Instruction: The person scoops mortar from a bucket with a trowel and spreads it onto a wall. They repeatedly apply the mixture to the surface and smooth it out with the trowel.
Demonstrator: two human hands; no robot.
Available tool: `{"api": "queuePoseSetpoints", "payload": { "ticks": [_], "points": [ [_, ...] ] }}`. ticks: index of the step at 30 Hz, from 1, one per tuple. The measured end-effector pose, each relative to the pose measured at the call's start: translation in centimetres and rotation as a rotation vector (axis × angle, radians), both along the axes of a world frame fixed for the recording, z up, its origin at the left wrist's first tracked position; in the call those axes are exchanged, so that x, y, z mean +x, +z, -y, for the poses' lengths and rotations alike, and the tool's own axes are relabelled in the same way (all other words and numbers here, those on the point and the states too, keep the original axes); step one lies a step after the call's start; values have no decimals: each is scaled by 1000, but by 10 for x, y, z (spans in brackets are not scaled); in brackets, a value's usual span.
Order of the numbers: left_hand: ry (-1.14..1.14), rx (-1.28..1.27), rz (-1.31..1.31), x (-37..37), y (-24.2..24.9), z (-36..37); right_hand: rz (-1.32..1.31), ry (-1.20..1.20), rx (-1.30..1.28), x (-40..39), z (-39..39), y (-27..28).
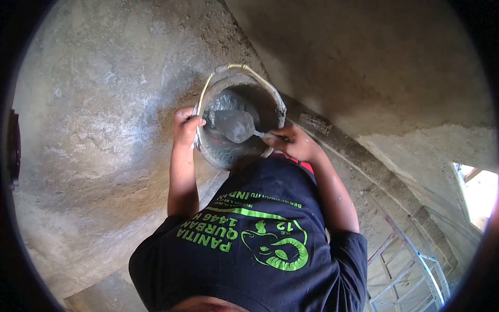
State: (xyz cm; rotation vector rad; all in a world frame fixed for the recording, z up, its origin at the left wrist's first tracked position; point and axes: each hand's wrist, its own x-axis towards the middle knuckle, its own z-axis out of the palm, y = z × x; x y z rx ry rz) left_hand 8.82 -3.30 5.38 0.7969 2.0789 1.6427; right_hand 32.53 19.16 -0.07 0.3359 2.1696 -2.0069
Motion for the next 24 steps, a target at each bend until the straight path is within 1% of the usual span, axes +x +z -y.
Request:
{"api": "queuePoseSetpoints", "payload": {
  "ticks": [2, 4, 5, 6, 8, 9, 10, 12, 13, 15, 16, 18, 22, 24],
  "points": [
    [64, -2, 50, -4, -10, 6, -39, -82, -72, 17, -12, -12],
    [85, 31, 56, -6, -17, 8, 47, -105, -154, 35, -26, -21],
    [78, -20, 74, -6, -17, 9, -79, -117, -101, 38, -29, -23],
    [73, -72, 93, -7, -19, 10, -81, -112, -79, 43, -31, -19],
    [78, -40, 72, -10, -31, 11, 11, -124, -129, 52, -35, -9],
    [95, -51, 96, -10, -33, 10, -22, -149, -241, 52, -33, -16],
    [113, -67, 126, -8, -36, 10, -24, -154, -238, 51, -31, -23],
    [107, -66, 140, -4, -29, 8, 25, -136, 18, 44, -29, -32],
    [105, -45, 140, -3, -30, 6, 32, -126, 23, 43, -29, -40],
    [115, -3, 146, -1, -32, 3, 12, -82, -161, 40, -27, -49],
    [129, 0, 152, -2, -33, 4, 19, -68, -159, 42, -26, -53],
    [66, -40, 98, -4, -34, 4, 43, -138, -276, 41, -22, -50],
    [66, -49, 89, -4, -36, -2, 77, -132, -232, 46, -26, -63],
    [78, -48, 61, -6, -42, 0, 36, -176, -367, 50, -23, -60]
  ]
}}
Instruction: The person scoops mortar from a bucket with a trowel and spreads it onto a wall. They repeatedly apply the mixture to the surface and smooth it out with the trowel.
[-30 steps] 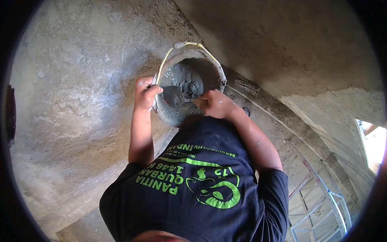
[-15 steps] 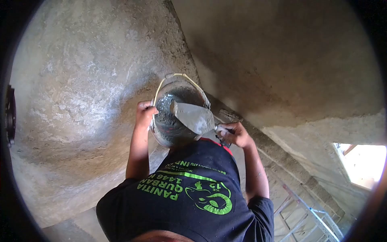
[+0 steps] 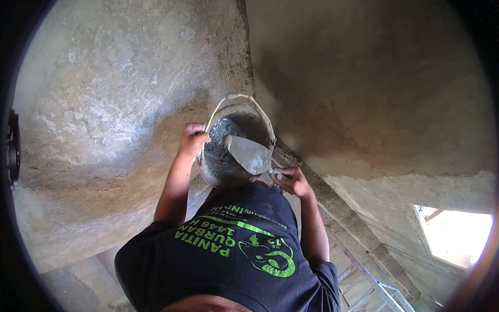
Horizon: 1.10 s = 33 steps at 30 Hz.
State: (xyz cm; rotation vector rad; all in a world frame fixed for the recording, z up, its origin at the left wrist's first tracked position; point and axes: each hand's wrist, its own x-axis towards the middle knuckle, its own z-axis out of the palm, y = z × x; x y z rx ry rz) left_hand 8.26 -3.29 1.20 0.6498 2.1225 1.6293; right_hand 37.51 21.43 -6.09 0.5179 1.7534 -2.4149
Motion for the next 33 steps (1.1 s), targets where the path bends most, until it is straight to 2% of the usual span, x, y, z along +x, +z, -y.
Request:
{"api": "queuePoseSetpoints", "payload": {
  "ticks": [2, 3, 4, 5, 6, 7, 8, 10, 12, 16, 18, 22, 24, 27, 29, 31, 33],
  "points": [
    [50, 15, -23, -4, -10, 1, -47, -51, -17, 4, 3, 3],
    [86, 49, -24, -5, -14, -1, 61, -7, -33, 12, -7, 0],
    [143, 52, 44, -1, -6, -6, 38, -62, -131, 10, 0, 23],
    [192, 59, 112, 2, 0, -9, 24, -21, -123, 13, -6, 16],
    [184, 26, 117, -3, -7, -8, 14, -52, -18, 11, -4, 37],
    [146, -55, 130, -13, -27, -5, -12, -57, -11, 11, -7, 44],
    [229, -5, 19, 1, 0, -16, -11, -35, 7, 10, -10, 54],
    [180, -92, 105, 0, 9, -19, -167, 11, -1, 3, -13, 73],
    [164, -112, 47, -15, -18, -21, -124, -17, -12, 0, -13, 109],
    [228, 30, -4, -18, -24, -34, -243, -109, 32, -7, -24, 140],
    [260, 5, 34, -16, -18, -38, -345, -193, 71, -15, -31, 189],
    [270, 2, -42, -18, -24, -45, -588, -192, 240, -43, -54, 287],
    [248, 19, -21, -24, -33, -46, -592, -326, 466, -57, -55, 347],
    [244, 40, 87, -21, -24, -51, -637, -481, 584, -80, -54, 422],
    [223, 72, 98, -28, -41, -48, -676, -523, 620, -92, -60, 453],
    [223, 126, 200, -31, -29, -50, -732, -618, 730, -98, -64, 473],
    [188, 121, 193, -34, -22, -47, -767, -694, 733, -94, -65, 482]
  ]
}}
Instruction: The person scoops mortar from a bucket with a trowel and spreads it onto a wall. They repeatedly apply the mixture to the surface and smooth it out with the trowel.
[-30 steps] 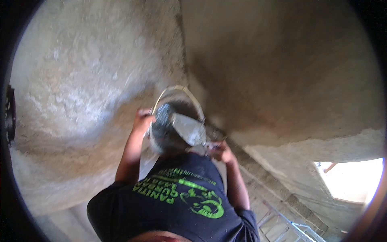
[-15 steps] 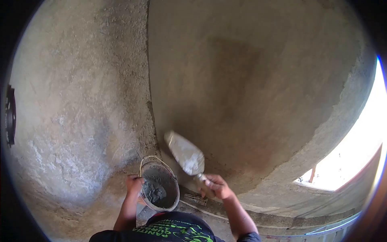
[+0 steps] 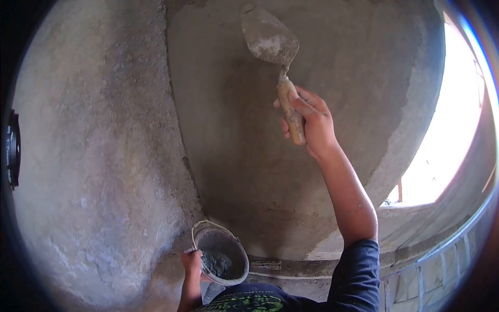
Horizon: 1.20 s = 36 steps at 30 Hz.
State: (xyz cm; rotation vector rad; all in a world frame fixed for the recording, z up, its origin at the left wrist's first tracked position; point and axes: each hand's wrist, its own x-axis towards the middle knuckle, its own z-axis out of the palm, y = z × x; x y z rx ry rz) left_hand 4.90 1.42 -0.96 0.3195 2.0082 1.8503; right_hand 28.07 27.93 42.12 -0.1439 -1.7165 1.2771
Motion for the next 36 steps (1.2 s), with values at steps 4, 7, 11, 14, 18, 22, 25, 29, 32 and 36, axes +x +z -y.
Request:
{"api": "queuePoseSetpoints", "payload": {
  "ticks": [4, 7, 11, 14, 18, 22, 25, 29, 32, 36],
  "points": [
    [-72, -107, -94, -12, -14, 3, -134, -154, 41, 16, 1, 18],
    [-106, -196, -191, -27, -46, 0, -102, -569, 266, 28, -1, 40],
    [-130, -269, -241, -30, -41, -7, 18, -1409, 1170, 57, -34, 62],
    [-141, -279, -298, -32, -43, -12, 252, -1622, 1093, 60, -31, 76],
    [-188, -195, -291, -29, -40, -18, 557, -1888, 1087, 58, -43, 93],
    [-186, -263, -323, -27, -44, -27, 717, -1892, 1227, 57, -45, 92],
    [-182, -295, -314, -23, -48, -32, 755, -1706, 1103, 58, -29, 74],
    [-191, -284, -366, -17, -39, -34, 447, -1506, 1039, 78, -39, 73],
    [-166, -267, -422, -8, -25, -35, 285, -1582, 1128, 77, -49, 98],
    [-206, -340, -389, -3, -19, -32, 550, -1803, 1081, 56, -28, 118]
  ]
}}
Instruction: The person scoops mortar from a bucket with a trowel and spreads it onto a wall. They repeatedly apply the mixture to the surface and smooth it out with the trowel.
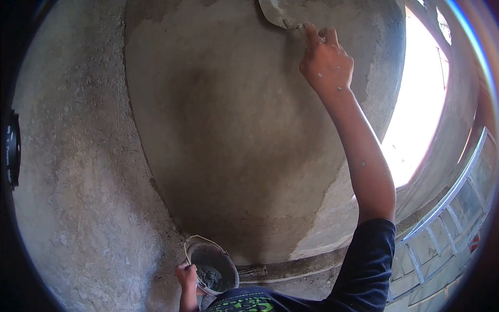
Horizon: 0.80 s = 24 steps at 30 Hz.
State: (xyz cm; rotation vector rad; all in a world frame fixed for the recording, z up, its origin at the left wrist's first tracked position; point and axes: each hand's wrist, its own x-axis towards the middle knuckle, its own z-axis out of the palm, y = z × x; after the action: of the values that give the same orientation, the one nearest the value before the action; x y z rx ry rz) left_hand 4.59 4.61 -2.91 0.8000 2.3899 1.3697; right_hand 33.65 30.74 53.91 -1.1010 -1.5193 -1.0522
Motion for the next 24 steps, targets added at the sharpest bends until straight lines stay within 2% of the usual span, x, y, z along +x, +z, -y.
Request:
{"api": "queuePoseSetpoints", "payload": {
  "ticks": [1, 5, 8, 11, 12, 13, 14, 16, 21, 23, 24],
  "points": [
    [12, 25, 19, 2, -1, 1, 25, -100, -25, -3, 2, 0],
    [47, 98, 74, -5, -39, 1, 150, -151, -35, 1, -3, -28],
    [18, 76, 0, 1, -6, 8, 230, -169, -66, 15, 13, -61],
    [26, 39, -26, -3, -12, 11, 252, -128, -156, 34, 33, -87],
    [23, 43, -17, 0, -8, 11, 184, -26, -204, 41, 41, -88],
    [28, 49, -16, 3, -1, 13, 116, 77, -252, 45, 45, -86],
    [31, 52, -20, 5, 3, 14, 119, 72, -251, 46, 42, -82],
    [22, 82, -58, 5, -6, 12, 29, 194, 37, 45, 26, -62],
    [-2, 150, -95, 8, -5, 13, -59, 117, 117, 0, 1, 10],
    [-19, 122, -91, 6, -15, 14, 24, -13, -30, -21, -5, 18],
    [-19, 127, -95, 6, -15, 14, 20, -13, -24, -32, -3, 14]
  ]
}}
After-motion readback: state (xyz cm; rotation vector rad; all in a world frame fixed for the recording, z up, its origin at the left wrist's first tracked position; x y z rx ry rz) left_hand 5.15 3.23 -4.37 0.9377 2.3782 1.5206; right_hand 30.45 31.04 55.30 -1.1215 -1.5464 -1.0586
